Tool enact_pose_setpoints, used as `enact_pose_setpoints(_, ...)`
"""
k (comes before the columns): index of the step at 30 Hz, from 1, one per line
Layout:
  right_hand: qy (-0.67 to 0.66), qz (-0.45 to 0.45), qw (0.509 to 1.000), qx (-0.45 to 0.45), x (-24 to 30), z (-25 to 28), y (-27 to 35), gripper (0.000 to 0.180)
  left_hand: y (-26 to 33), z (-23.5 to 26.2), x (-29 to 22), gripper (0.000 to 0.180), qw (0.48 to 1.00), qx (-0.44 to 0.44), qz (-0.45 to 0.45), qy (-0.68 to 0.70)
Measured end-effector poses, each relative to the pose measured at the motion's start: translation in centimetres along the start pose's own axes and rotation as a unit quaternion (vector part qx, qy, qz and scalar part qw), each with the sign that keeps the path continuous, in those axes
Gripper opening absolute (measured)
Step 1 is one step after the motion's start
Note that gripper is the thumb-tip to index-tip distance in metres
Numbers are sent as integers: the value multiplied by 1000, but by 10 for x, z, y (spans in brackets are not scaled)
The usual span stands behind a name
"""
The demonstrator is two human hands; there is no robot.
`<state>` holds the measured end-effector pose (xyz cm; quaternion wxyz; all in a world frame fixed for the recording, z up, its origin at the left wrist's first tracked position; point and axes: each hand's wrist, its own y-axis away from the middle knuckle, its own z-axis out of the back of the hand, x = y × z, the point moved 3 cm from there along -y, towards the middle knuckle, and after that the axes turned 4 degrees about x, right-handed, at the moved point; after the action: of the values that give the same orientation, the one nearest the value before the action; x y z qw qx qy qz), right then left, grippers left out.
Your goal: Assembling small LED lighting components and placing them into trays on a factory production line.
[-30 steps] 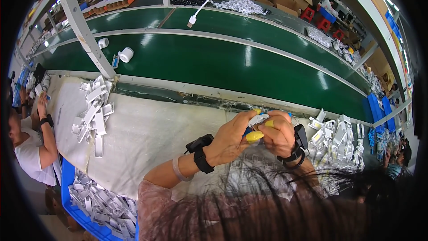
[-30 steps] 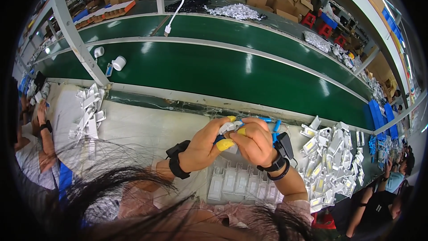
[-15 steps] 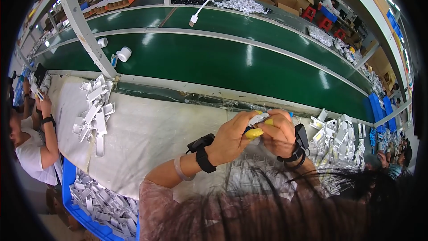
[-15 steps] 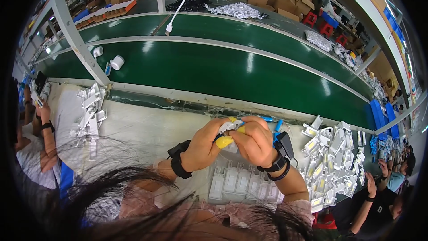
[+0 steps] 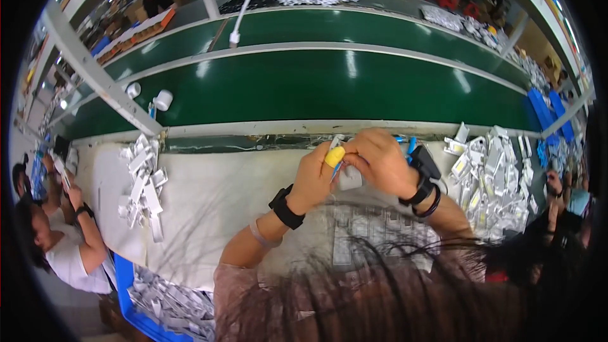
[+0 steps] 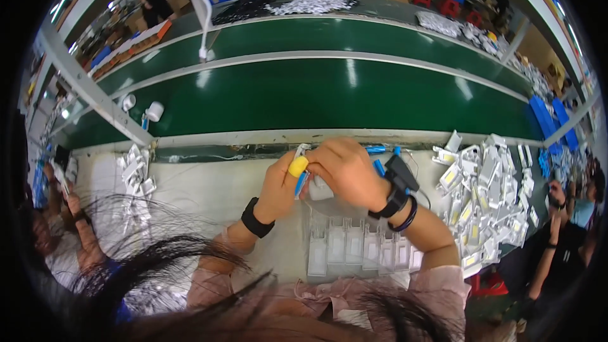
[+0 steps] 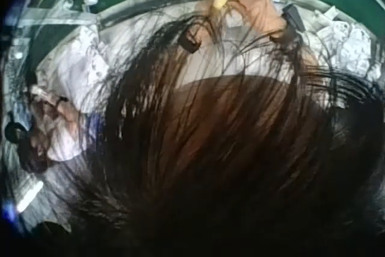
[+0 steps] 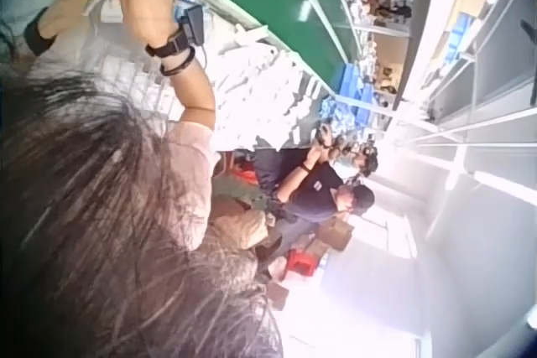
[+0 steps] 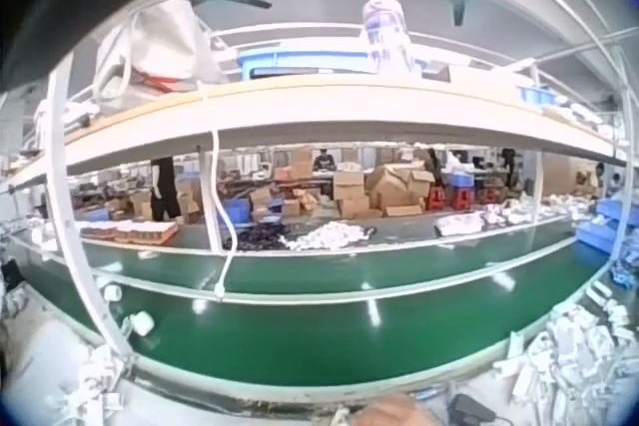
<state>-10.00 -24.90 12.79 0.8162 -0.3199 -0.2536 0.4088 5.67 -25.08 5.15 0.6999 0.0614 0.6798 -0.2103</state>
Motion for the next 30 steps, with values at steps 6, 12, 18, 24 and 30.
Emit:
enact_pose_setpoints(6,-70,-159,971,167,-68,70,7,19,-51,40,21,36,983,-81,66,153)
enact_pose_setpoints(12,1,-292,919,266,-80,105,86,17,-99,147,92,42,972,-202,102,55)
enact_pose_setpoints(18,141,-400,832,358,-77,96,148,26,-71,117,51,49,777,-328,-143,-517)
enact_pose_setpoints(24,105,-442,797,398,-65,86,179,32,-14,-32,19,33,913,214,-132,-322)
enact_pose_setpoints(30,246,-371,822,357,-72,91,201,23,-23,-81,32,30,885,158,-90,-429)
